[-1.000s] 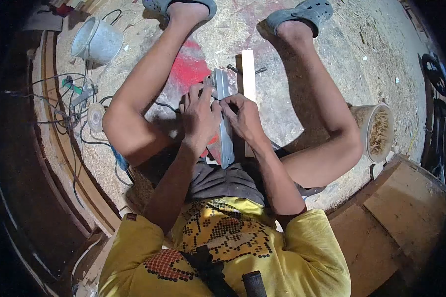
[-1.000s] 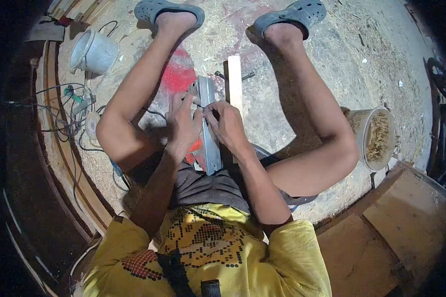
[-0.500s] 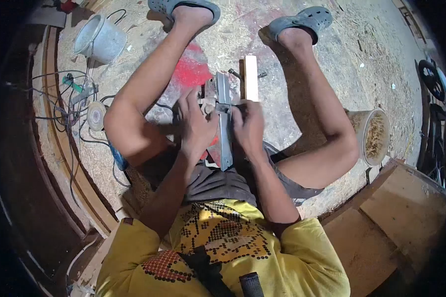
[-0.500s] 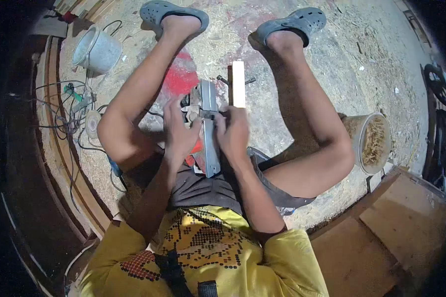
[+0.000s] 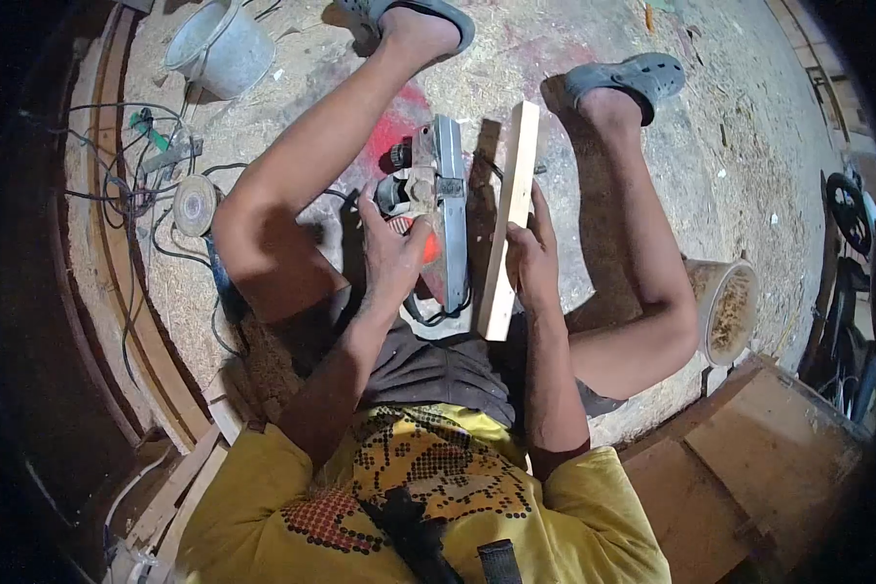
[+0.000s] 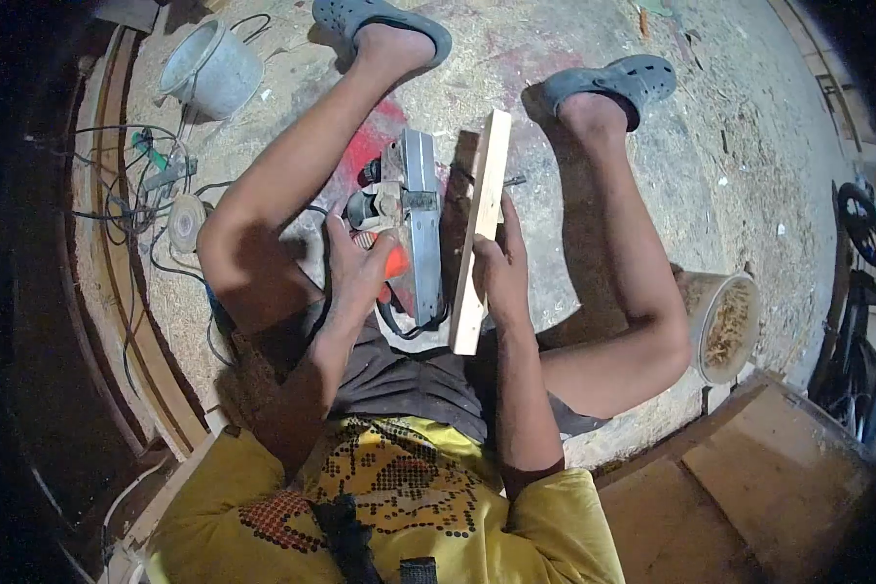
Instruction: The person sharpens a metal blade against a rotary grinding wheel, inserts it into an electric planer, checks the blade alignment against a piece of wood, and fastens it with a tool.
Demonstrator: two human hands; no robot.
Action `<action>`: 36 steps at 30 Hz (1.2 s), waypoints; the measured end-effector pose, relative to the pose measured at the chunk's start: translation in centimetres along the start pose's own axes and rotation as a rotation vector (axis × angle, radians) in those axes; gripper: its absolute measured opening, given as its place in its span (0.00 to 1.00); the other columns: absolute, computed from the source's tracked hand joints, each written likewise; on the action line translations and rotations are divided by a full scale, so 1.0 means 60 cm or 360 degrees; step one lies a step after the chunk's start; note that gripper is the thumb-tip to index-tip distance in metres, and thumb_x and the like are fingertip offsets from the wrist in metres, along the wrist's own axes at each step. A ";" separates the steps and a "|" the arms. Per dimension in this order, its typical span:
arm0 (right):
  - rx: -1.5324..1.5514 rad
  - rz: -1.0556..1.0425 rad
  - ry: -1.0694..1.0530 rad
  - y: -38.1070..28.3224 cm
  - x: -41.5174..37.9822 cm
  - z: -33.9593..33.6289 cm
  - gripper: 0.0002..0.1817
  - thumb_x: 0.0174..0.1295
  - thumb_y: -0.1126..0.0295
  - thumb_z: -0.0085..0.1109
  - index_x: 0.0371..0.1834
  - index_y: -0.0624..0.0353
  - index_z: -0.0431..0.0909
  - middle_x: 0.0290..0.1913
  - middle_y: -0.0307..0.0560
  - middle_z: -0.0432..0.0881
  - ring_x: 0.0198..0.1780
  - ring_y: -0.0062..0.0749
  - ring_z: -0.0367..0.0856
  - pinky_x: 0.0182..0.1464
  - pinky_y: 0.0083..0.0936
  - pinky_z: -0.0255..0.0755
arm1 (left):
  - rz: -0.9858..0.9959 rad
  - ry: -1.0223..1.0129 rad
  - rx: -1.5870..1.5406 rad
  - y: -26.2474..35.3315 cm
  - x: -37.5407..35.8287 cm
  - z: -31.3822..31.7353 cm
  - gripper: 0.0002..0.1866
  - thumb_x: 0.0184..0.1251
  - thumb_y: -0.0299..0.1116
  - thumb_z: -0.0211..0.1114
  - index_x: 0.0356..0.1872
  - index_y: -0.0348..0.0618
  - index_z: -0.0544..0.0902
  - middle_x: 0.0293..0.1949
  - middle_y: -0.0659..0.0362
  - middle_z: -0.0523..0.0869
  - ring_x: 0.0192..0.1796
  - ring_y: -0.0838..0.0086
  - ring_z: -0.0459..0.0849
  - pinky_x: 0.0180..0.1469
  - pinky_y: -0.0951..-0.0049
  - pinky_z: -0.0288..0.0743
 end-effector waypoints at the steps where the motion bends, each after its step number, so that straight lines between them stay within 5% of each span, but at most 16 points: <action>1: 0.0248 0.0036 -0.0046 0.006 0.007 0.005 0.42 0.65 0.81 0.48 0.87 0.62 0.51 0.75 0.54 0.71 0.67 0.36 0.76 0.67 0.28 0.71 | -0.0019 -0.0009 0.0017 0.011 0.003 0.004 0.46 0.64 0.32 0.74 0.78 0.31 0.56 0.67 0.35 0.74 0.69 0.47 0.76 0.74 0.54 0.66; 4: 0.0471 0.0002 -0.0037 0.007 0.019 0.016 0.41 0.65 0.80 0.44 0.86 0.64 0.52 0.77 0.57 0.68 0.72 0.38 0.72 0.72 0.29 0.67 | 0.0093 0.0017 0.0211 0.027 0.014 0.008 0.48 0.64 0.31 0.73 0.80 0.34 0.53 0.71 0.32 0.67 0.75 0.42 0.69 0.76 0.51 0.62; 6: 0.0289 0.0020 -0.0046 0.009 0.021 0.018 0.39 0.67 0.77 0.46 0.85 0.66 0.54 0.79 0.59 0.66 0.77 0.41 0.68 0.78 0.31 0.60 | 0.0481 -0.0012 0.0710 0.072 0.012 0.018 0.49 0.62 0.28 0.71 0.81 0.37 0.53 0.75 0.31 0.61 0.78 0.38 0.61 0.79 0.46 0.57; 7: 0.0293 0.0039 -0.0041 0.014 0.022 0.018 0.39 0.67 0.77 0.46 0.85 0.66 0.54 0.79 0.59 0.66 0.77 0.41 0.68 0.78 0.31 0.60 | 0.0574 -0.0053 0.0824 0.098 0.009 0.023 0.42 0.59 0.25 0.70 0.77 0.41 0.65 0.76 0.36 0.59 0.80 0.39 0.57 0.81 0.47 0.54; 11: -0.0171 -0.0126 0.0042 -0.007 0.022 0.020 0.36 0.73 0.70 0.50 0.84 0.67 0.56 0.82 0.62 0.64 0.82 0.44 0.61 0.82 0.35 0.53 | 0.0800 -0.0357 0.1201 0.117 0.019 0.056 0.27 0.56 0.24 0.69 0.61 0.41 0.84 0.76 0.39 0.62 0.78 0.40 0.60 0.81 0.42 0.52; 28: -0.0543 -0.0286 -0.0064 0.007 0.026 0.062 0.37 0.71 0.71 0.54 0.84 0.64 0.57 0.78 0.67 0.68 0.79 0.55 0.68 0.80 0.40 0.59 | 0.0823 -0.0527 0.1251 0.106 0.022 0.074 0.22 0.58 0.23 0.68 0.56 0.45 0.86 0.70 0.41 0.69 0.73 0.39 0.66 0.73 0.43 0.65; 31: -0.0596 -0.0344 -0.0006 0.001 0.021 0.066 0.37 0.73 0.68 0.55 0.84 0.64 0.57 0.74 0.70 0.72 0.74 0.61 0.73 0.76 0.44 0.64 | 0.0880 -0.0496 0.1229 0.110 0.020 0.072 0.20 0.58 0.23 0.68 0.54 0.44 0.86 0.69 0.42 0.70 0.71 0.40 0.68 0.72 0.44 0.66; 36: -0.1026 -0.0273 0.0090 -0.009 0.008 0.077 0.38 0.74 0.62 0.55 0.86 0.57 0.55 0.50 0.72 0.77 0.52 0.67 0.79 0.57 0.51 0.72 | 0.0948 -0.0418 0.1025 0.104 0.021 0.062 0.20 0.59 0.23 0.66 0.54 0.41 0.83 0.67 0.42 0.71 0.69 0.43 0.72 0.71 0.46 0.67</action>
Point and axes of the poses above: each hand's wrist, its own x-axis towards the middle knuckle, its own z-axis out of the palm, y = z × x, the point moved 8 cm from there along x, towards the middle knuckle
